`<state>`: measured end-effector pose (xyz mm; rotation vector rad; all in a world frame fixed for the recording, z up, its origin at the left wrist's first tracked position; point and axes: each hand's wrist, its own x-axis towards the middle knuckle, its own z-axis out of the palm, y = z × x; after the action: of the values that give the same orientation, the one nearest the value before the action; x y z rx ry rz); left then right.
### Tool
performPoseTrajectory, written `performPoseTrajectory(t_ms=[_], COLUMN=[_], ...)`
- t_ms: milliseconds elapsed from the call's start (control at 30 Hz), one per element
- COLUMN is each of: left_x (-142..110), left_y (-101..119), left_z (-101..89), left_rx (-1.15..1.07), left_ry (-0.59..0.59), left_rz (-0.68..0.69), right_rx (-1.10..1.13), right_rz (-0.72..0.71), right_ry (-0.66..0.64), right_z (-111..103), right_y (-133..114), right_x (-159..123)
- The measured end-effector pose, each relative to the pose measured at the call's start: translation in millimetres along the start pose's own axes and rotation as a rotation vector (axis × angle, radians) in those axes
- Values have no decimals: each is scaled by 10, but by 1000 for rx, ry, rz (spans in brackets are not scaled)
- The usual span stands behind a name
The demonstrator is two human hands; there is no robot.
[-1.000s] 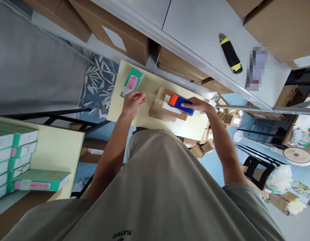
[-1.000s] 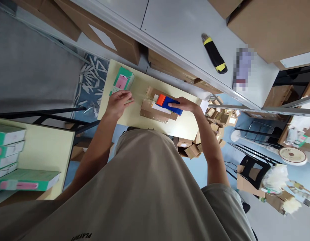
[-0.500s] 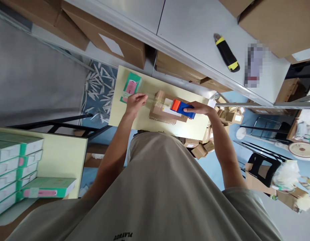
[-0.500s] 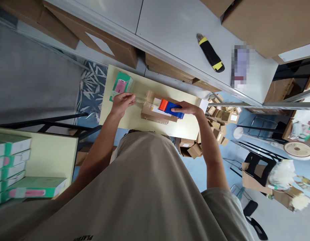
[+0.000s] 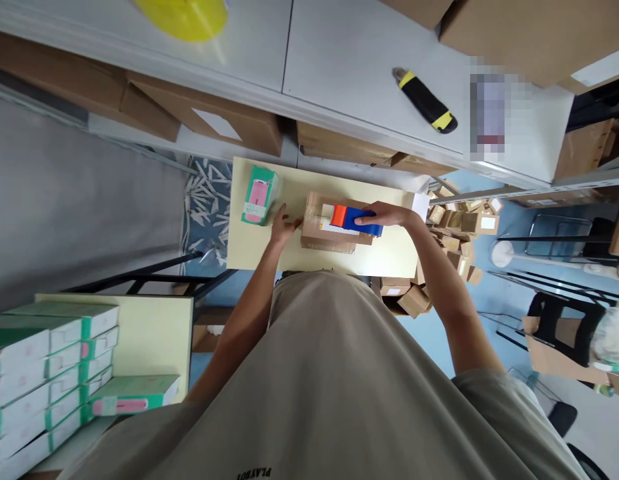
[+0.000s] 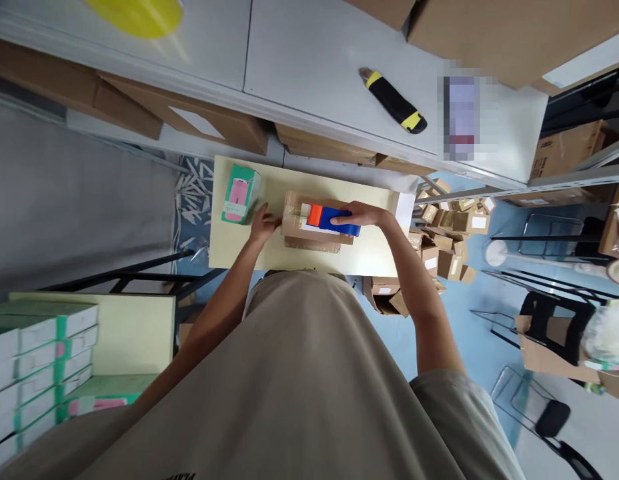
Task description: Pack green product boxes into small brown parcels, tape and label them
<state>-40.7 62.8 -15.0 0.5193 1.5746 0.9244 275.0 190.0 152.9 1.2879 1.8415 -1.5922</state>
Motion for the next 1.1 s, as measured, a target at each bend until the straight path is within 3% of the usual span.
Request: performPoseTrajectory(t_ms=[100,233,367,567,733,867,967,1100], left_x=[-92,-102,12,78,102,101,92,94], left_y=[196,536,621,535,482,476,487,478], left_z=[56,375,589,567,578,599,605,600], left_rx=[98,116,202,331,410,406,417,453], left_ry=[102,16,-30,28,50,74,85,97], left_rz=[179,465,408,384,416,438,447,476], right_rx=[-3,-3,27,59,139,104,108,44], right_rz=[-11,-30,-51,-52,65,172,255,332], right_ry=[-1,-17,-11,5,-109,-25,-3,14], right_z=[23,21,44,44,-291,-525,-484,-263], right_y=[3,3,-19,41,689,1247,1360,1197], right_x=[22,16,-17,-115,-706,-1105,-1001,-576])
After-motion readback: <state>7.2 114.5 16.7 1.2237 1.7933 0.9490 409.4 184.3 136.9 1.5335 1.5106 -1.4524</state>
